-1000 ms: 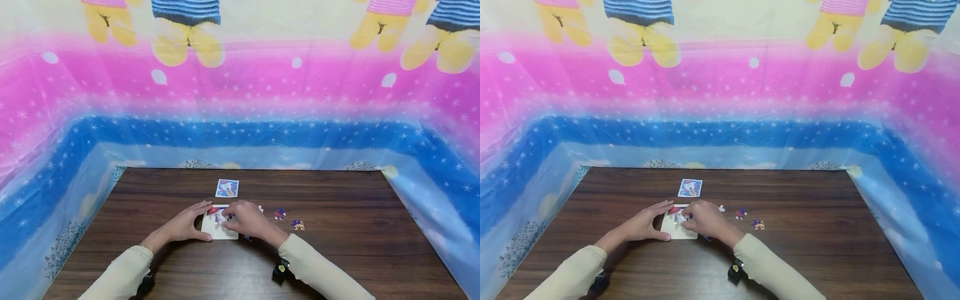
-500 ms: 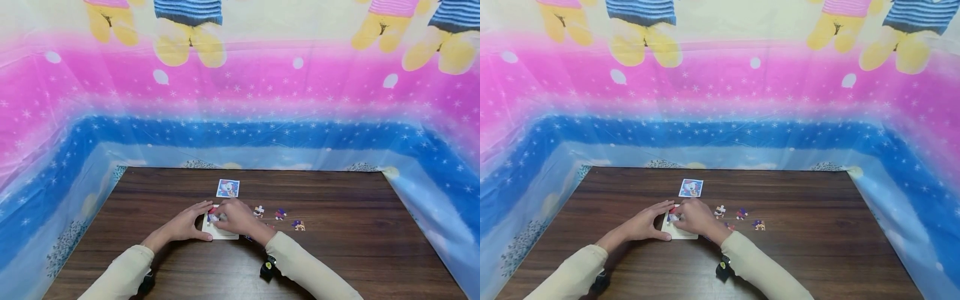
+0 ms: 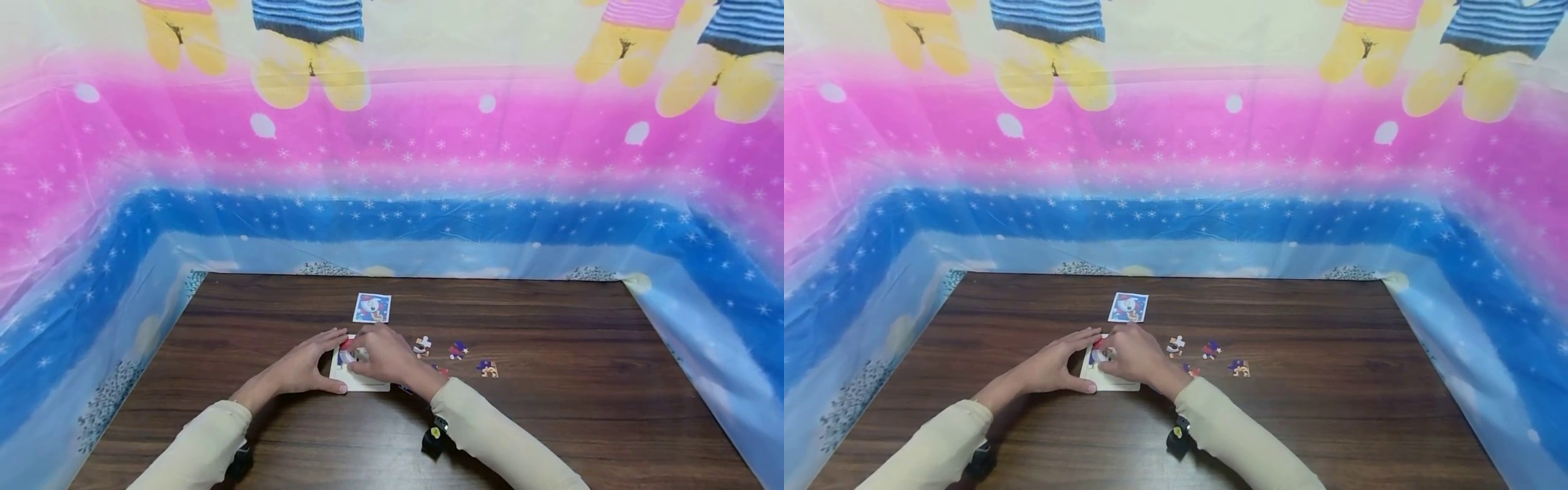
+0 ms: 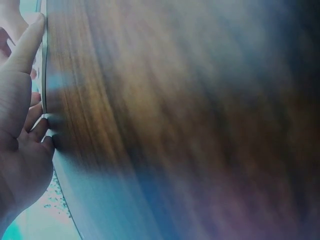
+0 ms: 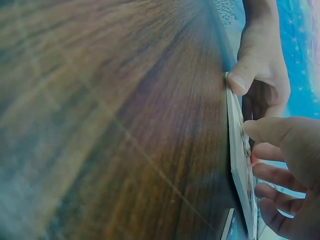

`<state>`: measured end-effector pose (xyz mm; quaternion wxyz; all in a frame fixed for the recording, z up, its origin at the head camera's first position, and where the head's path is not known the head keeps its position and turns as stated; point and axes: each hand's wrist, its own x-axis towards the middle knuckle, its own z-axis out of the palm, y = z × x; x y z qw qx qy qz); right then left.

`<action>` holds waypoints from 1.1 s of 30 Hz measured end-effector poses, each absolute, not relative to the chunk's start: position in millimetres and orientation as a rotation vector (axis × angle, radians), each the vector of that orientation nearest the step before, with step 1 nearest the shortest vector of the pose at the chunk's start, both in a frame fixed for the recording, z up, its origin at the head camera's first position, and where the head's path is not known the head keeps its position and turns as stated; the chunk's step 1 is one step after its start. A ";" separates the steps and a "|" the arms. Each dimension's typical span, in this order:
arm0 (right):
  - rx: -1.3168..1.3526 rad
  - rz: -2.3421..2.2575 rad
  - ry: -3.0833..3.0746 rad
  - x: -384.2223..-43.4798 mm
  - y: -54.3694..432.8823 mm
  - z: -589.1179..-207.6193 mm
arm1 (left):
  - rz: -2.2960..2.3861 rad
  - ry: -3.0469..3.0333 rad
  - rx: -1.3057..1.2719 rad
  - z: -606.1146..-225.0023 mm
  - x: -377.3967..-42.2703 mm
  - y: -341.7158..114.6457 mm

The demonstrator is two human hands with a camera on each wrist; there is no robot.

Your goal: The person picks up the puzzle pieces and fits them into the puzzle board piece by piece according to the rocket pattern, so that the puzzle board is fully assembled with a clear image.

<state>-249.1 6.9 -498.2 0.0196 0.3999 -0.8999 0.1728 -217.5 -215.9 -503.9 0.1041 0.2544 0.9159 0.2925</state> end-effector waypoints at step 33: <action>1.280 0.673 -2.753 -238.9 39.0 -484.7 | 0.853 2.705 0.722 -501.6 -216.6 -215.2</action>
